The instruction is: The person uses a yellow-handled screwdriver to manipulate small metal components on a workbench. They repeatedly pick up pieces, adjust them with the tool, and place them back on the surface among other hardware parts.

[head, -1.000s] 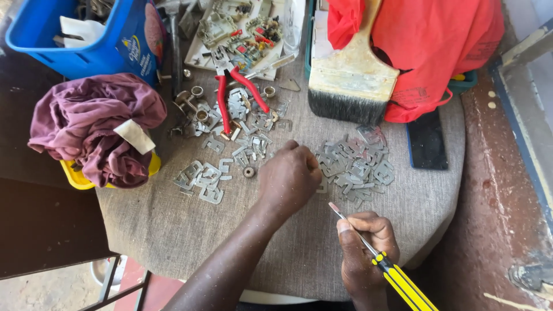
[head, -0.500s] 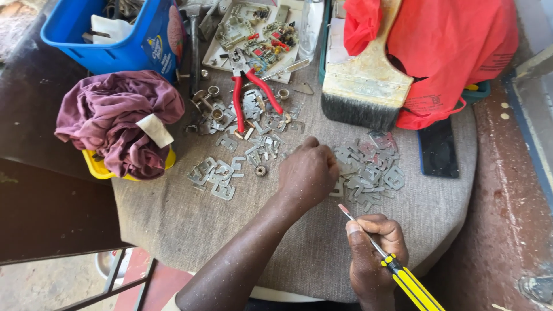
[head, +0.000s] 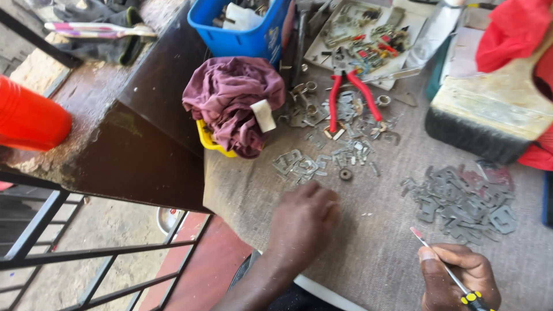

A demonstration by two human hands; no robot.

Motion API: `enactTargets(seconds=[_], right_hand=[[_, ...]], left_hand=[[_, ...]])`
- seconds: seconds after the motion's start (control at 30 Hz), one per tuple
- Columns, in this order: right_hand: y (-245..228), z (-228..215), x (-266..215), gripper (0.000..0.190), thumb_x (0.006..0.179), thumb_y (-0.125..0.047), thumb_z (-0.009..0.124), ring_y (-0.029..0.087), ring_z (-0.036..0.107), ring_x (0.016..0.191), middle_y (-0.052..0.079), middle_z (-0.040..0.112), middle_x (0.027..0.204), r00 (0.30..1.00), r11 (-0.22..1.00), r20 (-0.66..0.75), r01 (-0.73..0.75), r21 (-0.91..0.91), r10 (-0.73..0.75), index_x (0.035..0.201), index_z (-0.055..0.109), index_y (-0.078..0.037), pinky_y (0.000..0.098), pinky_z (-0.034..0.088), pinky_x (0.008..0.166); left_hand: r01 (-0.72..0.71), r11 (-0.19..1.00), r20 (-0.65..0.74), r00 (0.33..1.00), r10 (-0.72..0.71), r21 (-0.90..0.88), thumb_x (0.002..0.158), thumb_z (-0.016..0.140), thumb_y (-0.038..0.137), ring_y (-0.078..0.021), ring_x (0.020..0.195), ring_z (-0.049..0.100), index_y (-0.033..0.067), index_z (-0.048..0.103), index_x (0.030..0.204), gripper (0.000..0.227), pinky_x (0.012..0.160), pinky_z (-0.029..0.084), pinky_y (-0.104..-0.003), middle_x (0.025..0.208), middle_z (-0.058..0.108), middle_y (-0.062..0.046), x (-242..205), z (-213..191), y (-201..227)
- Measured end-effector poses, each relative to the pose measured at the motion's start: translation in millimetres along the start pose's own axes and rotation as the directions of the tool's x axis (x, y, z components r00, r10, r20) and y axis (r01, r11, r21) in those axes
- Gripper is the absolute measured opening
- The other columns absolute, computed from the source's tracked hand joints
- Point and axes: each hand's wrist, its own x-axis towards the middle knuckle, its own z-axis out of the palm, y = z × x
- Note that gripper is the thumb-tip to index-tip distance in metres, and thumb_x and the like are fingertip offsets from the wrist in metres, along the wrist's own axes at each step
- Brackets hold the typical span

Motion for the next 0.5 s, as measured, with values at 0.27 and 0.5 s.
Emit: enactTargets(seconds=[0.27,0.5], right_hand=[[-23.2,46.6,-18.5,0.015,0.096,0.001,0.073,0.016,0.068,0.091,0.013,0.070,0.105,0.991,0.999,0.126,-0.046,-0.013,0.047,0.103,0.061,-0.002,0.0237,0.055,0.084],[-32.1,50.7,-16.7,0.014,0.094,-0.001,0.072,0.013,0.064,0.085,0.009,0.068,0.102,0.987,0.998,0.148,-0.053,-0.040,0.059,0.100,0.061,-0.006,0.0235,0.052,0.078]], left_hand=[[0.276,0.937,0.124,0.944,-0.307,0.216,0.095,0.066,0.049,-0.0331,0.106,0.066,0.0173,0.075,0.118,0.040,0.095,0.046,-0.050,0.112,0.070,-0.008,8.1,-22.9,-47.3],[0.189,0.970,0.133,0.969,-0.210,0.151,0.082,0.086,0.052,-0.0312,0.094,0.066,0.0196,0.067,0.092,0.038,0.083,0.043,-0.046,0.098,0.070,-0.003,-5.9,-10.5,-47.2]])
